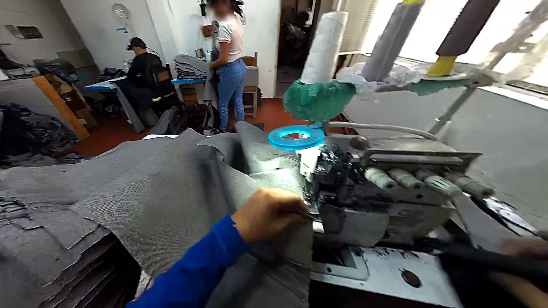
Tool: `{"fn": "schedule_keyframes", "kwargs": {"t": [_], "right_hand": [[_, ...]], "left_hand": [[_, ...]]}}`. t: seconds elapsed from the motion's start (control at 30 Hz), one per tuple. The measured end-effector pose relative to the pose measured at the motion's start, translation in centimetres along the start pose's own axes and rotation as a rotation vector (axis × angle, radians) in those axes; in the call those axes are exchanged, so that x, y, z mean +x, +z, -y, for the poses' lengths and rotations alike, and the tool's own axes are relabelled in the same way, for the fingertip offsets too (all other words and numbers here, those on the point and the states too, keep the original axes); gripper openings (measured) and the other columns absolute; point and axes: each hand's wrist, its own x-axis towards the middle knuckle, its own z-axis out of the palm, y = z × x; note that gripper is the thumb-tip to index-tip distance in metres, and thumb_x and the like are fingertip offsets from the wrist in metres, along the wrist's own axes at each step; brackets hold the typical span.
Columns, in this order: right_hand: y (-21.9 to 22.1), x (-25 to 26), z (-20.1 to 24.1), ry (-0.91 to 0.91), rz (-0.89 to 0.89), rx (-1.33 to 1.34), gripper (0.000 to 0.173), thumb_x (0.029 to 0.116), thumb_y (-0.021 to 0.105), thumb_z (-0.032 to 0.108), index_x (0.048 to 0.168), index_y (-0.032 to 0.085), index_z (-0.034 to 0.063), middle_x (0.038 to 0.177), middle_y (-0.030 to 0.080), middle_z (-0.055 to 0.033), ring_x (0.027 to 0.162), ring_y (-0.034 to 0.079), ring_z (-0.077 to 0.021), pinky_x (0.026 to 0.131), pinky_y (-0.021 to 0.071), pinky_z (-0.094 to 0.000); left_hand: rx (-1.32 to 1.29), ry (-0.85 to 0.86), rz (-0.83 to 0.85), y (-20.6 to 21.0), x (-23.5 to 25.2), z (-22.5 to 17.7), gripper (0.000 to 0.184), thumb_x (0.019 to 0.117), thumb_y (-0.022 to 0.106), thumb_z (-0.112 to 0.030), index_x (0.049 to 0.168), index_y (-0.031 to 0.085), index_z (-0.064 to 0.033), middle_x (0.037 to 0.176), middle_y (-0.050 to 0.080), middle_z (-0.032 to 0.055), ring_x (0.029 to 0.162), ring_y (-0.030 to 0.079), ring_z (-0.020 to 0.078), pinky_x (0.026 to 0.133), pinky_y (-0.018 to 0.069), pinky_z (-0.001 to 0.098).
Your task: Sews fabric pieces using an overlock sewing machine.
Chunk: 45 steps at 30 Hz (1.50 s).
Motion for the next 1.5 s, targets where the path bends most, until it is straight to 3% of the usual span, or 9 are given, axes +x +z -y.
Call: {"fn": "schedule_keyframes", "kwargs": {"t": [0.03, 0.13, 0.37, 0.63, 0.87, 1.07, 1.27, 1.4, 1.5], "right_hand": [[0.1, -0.8, -1.2, -0.005, 0.094, 0.038, 0.052, 0.0754, 0.065, -0.012, 0.118, 0.038, 0.0019, 0.094, 0.061, 0.0164, 0.088, 0.064, 0.0069, 0.082, 0.0563, -0.0186], [4.8, -2.6, -3.1, 0.101, 0.208, 0.036, 0.060, 0.0753, 0.074, -0.003, 0.127, 0.045, -0.0047, 0.095, 0.063, 0.0063, 0.084, 0.063, 0.0010, 0.077, 0.0567, -0.0240], [15.8, -3.5, -3.4, 0.028, -0.127, 0.428, 0.036, 0.0880, 0.064, -0.004, 0.121, 0.049, -0.0033, 0.097, 0.069, -0.0014, 0.085, 0.069, -0.0045, 0.077, 0.0593, -0.0238], [19.2, -3.7, -3.6, -0.086, -0.211, 0.487, 0.043, 0.0876, 0.062, -0.009, 0.127, 0.045, -0.0117, 0.100, 0.072, -0.0090, 0.085, 0.070, -0.0066, 0.079, 0.0591, -0.0239], [19.1, -3.7, -2.8, -0.147, -0.161, 0.556, 0.018, 0.0866, 0.057, -0.013, 0.103, 0.054, -0.0064, 0.095, 0.070, -0.0034, 0.090, 0.068, -0.0012, 0.084, 0.0576, -0.0191], [18.6, -4.6, -1.9, -0.124, 0.111, 0.436, 0.048, 0.0994, 0.057, 0.026, 0.125, 0.057, -0.0147, 0.101, 0.074, -0.0093, 0.089, 0.069, -0.0019, 0.077, 0.0575, -0.0219], [19.0, -4.9, -2.0, 0.071, 0.053, 0.469, 0.038, 0.0838, 0.064, 0.000, 0.117, 0.047, -0.0070, 0.095, 0.069, -0.0038, 0.086, 0.068, -0.0017, 0.073, 0.0579, -0.0210], [19.0, -5.3, -2.1, -0.081, 0.006, 0.389, 0.037, 0.0833, 0.064, -0.003, 0.118, 0.061, -0.0143, 0.101, 0.073, -0.0106, 0.094, 0.070, -0.0033, 0.083, 0.0582, -0.0216], [19.7, -5.5, -2.5, -0.298, -0.200, 0.414, 0.034, 0.0900, 0.070, 0.002, 0.117, 0.050, 0.0043, 0.112, 0.070, -0.0034, 0.105, 0.068, -0.0032, 0.090, 0.0579, -0.0215]], "left_hand": [[-0.040, 0.000, -0.010, 0.0, -0.1, 0.0, 0.013, 0.0938, 0.069, -0.007, 0.098, 0.077, 0.0026, 0.090, 0.076, 0.0109, 0.085, 0.073, 0.0137, 0.082, 0.0584, 0.0294], [-0.013, 0.026, -0.060, 0.2, -1.4, 0.0, 0.013, 0.0944, 0.070, -0.011, 0.094, 0.077, -0.0008, 0.084, 0.074, 0.0044, 0.080, 0.068, 0.0044, 0.077, 0.0555, 0.0209], [0.032, 0.094, -0.171, -0.7, -4.1, -1.7, 0.015, 0.0979, 0.066, -0.024, 0.094, 0.077, -0.0147, 0.084, 0.070, -0.0095, 0.079, 0.063, -0.0015, 0.074, 0.0529, 0.0160], [-0.066, -0.044, -0.197, 0.8, -3.4, -0.8, 0.007, 0.0877, 0.076, -0.021, 0.089, 0.075, -0.0142, 0.127, 0.071, 0.0001, 0.106, 0.070, 0.0087, 0.086, 0.0607, 0.0240], [-0.122, -0.178, -0.200, 1.2, -2.6, -0.8, 0.010, 0.0828, 0.078, -0.007, 0.087, 0.070, -0.0111, 0.074, 0.071, -0.0046, 0.063, 0.065, 0.0026, 0.057, 0.0547, 0.0174], [0.079, -0.086, -0.218, -0.3, -1.7, -2.0, 0.024, 0.0841, 0.078, -0.006, 0.106, 0.070, -0.0076, 0.083, 0.075, -0.0052, 0.072, 0.069, 0.0002, 0.067, 0.0587, 0.0173], [0.194, -0.040, -0.256, 0.6, -1.4, -0.7, 0.025, 0.0866, 0.076, -0.014, 0.111, 0.071, -0.0110, 0.091, 0.075, -0.0084, 0.085, 0.068, 0.0018, 0.084, 0.0557, 0.0255], [0.122, 0.015, -0.296, 0.7, -1.7, -3.1, 0.024, 0.0871, 0.075, -0.013, 0.109, 0.070, -0.0078, 0.094, 0.075, -0.0066, 0.086, 0.069, 0.0002, 0.081, 0.0576, 0.0189], [0.153, 0.085, -0.325, -0.1, -1.3, -4.6, 0.019, 0.0909, 0.074, -0.017, 0.108, 0.070, -0.0100, 0.096, 0.074, -0.0078, 0.089, 0.068, 0.0009, 0.087, 0.0556, 0.0219]]}}
